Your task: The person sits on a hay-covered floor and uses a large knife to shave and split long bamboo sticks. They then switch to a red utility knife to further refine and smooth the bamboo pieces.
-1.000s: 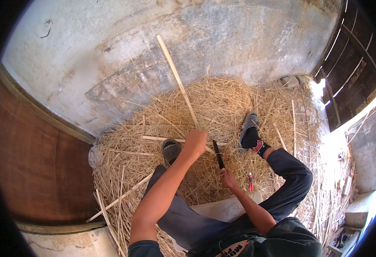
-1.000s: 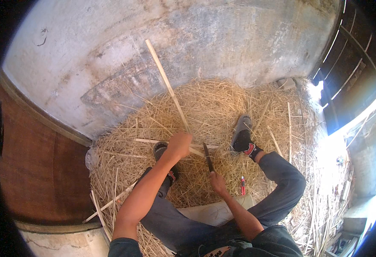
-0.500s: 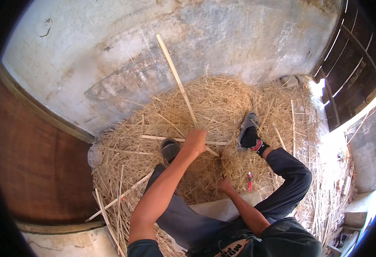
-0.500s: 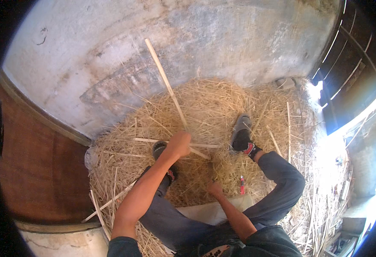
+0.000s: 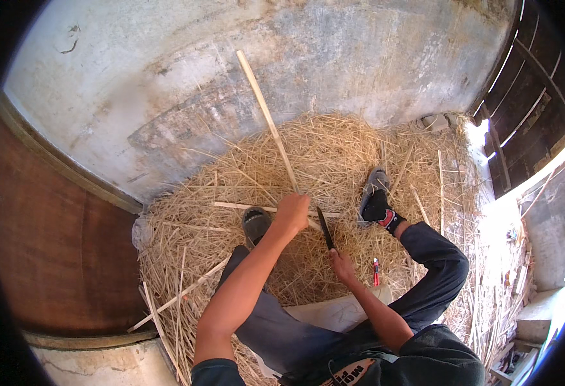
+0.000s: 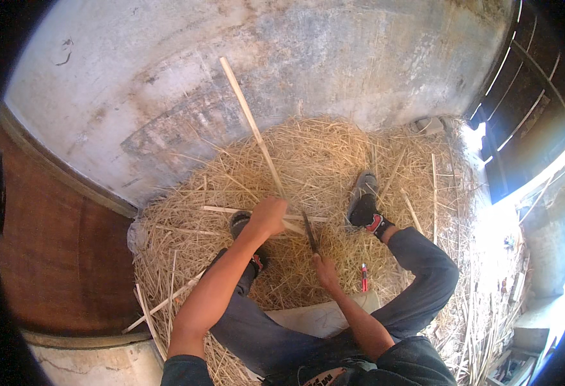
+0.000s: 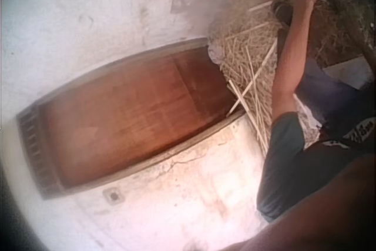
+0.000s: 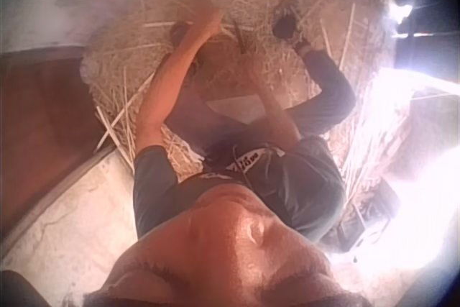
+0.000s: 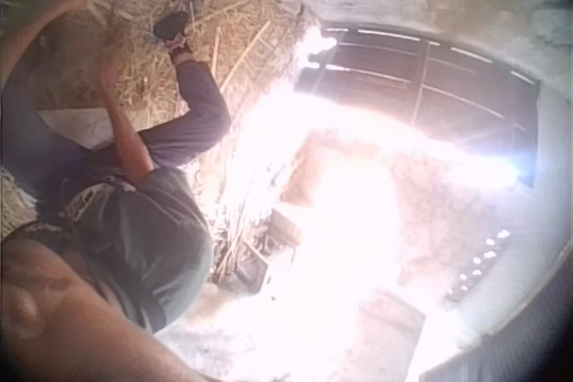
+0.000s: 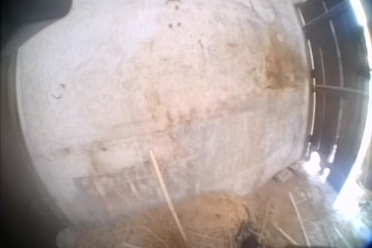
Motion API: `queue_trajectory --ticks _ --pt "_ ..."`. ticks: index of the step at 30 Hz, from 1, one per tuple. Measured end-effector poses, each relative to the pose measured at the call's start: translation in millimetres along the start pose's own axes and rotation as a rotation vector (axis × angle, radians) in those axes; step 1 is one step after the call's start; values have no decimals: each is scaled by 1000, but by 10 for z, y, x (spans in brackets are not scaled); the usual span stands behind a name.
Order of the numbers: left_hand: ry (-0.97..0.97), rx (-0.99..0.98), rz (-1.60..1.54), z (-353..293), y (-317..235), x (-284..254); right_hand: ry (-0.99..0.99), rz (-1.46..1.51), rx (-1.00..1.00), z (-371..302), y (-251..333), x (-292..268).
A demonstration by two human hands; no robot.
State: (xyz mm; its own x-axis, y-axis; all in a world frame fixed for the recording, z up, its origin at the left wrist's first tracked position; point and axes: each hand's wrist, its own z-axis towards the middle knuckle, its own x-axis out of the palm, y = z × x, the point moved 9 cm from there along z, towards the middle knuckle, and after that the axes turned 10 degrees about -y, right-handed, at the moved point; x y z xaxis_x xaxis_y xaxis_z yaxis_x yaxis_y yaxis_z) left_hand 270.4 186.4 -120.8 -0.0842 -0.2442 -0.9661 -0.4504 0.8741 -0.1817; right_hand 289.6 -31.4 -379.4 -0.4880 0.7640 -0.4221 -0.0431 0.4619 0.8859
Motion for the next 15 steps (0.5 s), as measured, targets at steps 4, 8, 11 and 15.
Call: queue_trajectory --ticks 4,8,11,15 --pt "26 -39 4 -17 105 65 51 62 38 29 222 -27" --pt "-45 21 12 -65 128 60 -66 334 -21 151 1018 -416" --pt "-23 -16 -21 -100 222 100 -163 520 -46 -24 1479 -609" --pt "81 -2 39 49 -44 44 -210 -46 -188 -224 166 -86"
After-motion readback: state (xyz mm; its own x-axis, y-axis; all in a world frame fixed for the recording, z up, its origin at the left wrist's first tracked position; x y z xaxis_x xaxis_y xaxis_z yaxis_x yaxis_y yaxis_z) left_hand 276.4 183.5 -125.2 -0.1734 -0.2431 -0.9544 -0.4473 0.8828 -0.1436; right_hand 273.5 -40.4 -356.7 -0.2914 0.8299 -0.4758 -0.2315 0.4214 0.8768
